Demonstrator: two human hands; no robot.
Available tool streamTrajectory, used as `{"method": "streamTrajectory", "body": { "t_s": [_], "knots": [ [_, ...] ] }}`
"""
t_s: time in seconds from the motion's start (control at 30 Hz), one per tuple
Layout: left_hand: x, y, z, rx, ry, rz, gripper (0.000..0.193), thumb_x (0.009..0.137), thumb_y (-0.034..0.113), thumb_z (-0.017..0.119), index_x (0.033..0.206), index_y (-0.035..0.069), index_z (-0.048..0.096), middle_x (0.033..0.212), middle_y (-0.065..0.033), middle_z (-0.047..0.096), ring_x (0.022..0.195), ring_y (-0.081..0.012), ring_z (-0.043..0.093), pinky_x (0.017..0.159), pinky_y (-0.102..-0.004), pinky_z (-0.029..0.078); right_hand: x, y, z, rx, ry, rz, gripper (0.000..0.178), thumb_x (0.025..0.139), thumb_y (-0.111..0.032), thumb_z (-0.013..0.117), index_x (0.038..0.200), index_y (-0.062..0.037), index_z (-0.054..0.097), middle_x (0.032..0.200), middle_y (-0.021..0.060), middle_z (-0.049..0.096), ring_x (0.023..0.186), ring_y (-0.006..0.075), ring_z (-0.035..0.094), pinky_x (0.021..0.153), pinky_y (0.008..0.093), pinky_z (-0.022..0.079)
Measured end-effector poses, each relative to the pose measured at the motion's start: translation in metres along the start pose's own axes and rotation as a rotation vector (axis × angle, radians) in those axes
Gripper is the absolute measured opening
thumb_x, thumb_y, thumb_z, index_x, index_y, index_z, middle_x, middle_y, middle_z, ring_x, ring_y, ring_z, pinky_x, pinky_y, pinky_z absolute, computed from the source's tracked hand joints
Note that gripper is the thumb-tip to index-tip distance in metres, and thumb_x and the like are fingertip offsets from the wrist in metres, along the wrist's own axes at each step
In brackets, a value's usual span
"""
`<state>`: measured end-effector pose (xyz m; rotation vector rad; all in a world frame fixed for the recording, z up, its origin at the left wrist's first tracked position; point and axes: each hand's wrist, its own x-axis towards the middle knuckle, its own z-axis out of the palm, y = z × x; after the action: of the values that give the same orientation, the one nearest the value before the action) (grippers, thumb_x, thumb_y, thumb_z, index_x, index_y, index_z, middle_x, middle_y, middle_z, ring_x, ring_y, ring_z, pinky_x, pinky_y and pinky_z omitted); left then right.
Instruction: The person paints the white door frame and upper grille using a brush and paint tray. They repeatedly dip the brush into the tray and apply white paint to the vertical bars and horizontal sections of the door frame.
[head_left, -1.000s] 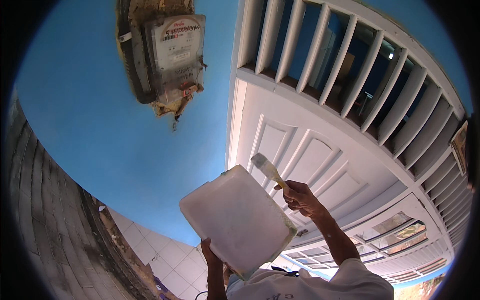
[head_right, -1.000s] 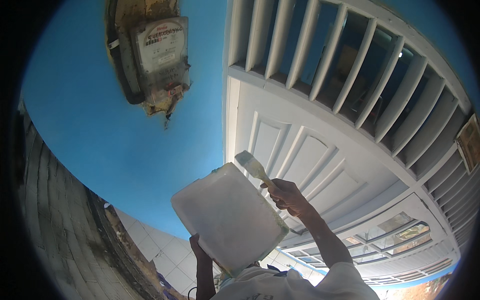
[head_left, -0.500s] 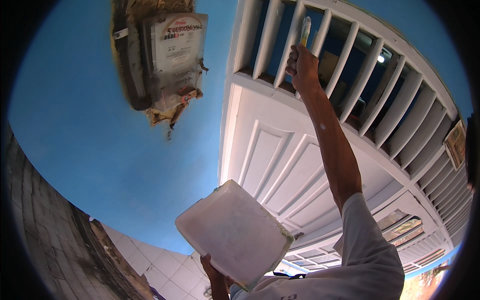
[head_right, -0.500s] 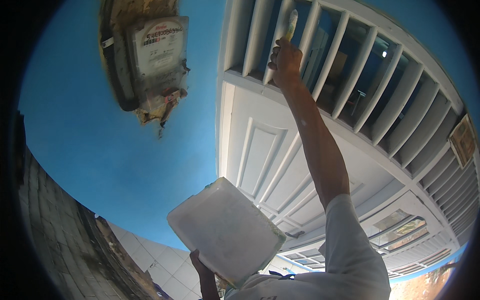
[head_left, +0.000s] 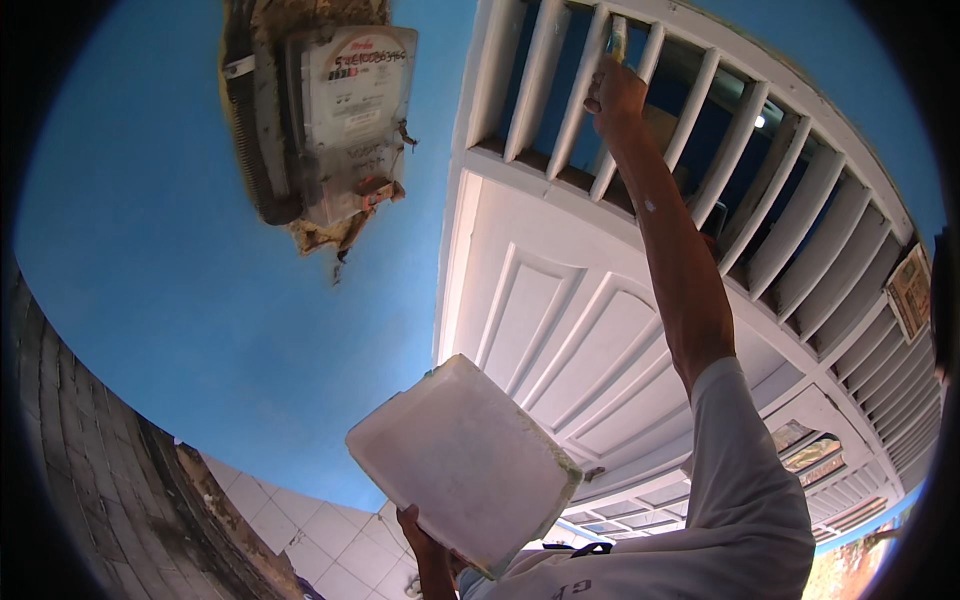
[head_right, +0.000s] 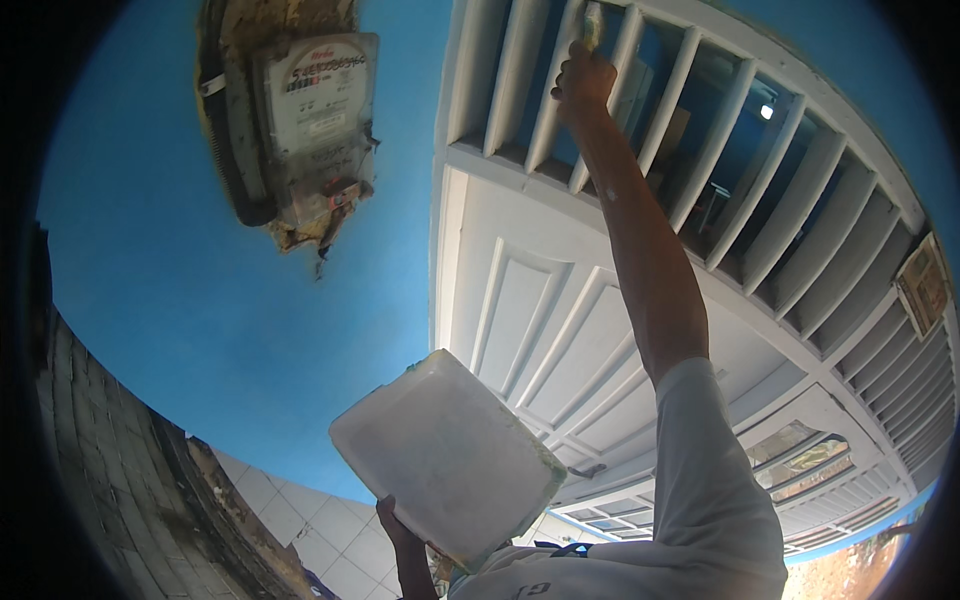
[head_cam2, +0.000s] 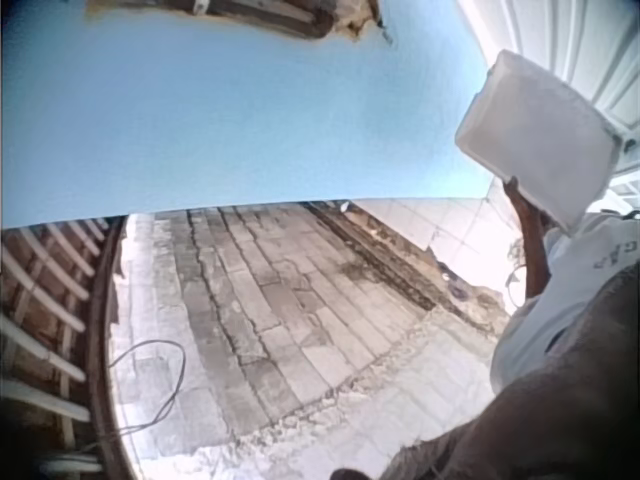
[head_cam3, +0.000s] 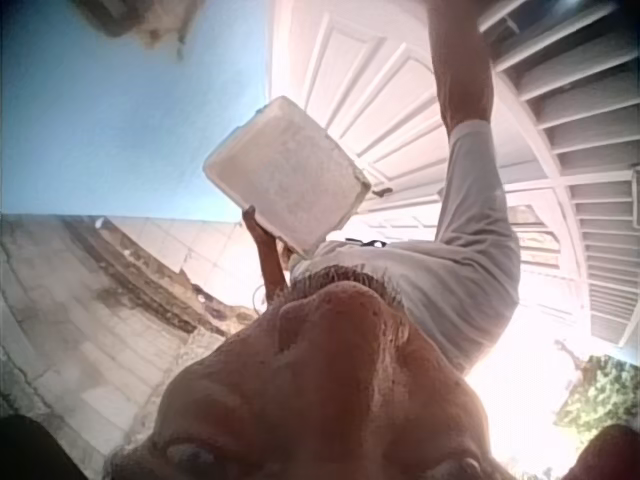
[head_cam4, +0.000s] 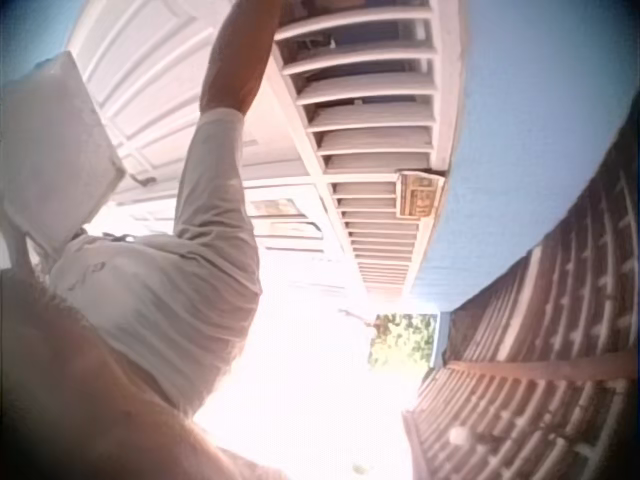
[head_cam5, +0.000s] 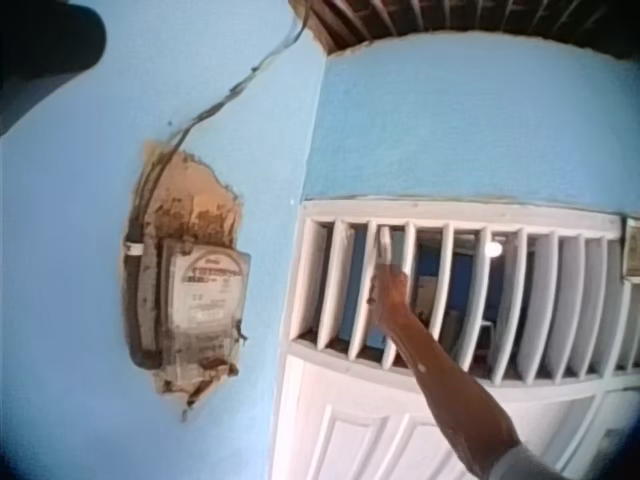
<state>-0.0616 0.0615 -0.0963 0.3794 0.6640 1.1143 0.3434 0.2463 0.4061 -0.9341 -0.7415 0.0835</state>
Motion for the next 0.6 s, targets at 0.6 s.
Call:
{"method": "streamTrajectory", "body": {
  "t_s": [0.6],
  "knots": [
    [-0.005, -0.013, 0.0, 0.018, 0.036, -0.041, 0.07, 0.08, 0.038, 0.055, 0.137, 0.0, 0.045, 0.122, -0.018, 0.058, 0.112, -0.0349, 0.059, 0.091, -0.0492, 0.051, 0.005, -0.004, 0.0, 0.091, -0.044, 0.062, 0.025, 0.1, -0.016, 0.051, 0.076, -0.0098, 0.05, 0.06, -0.0043, 0.037, 0.045, 0.0079, 0.033, 0.042, 0.028, 0.022]
  ]
}}
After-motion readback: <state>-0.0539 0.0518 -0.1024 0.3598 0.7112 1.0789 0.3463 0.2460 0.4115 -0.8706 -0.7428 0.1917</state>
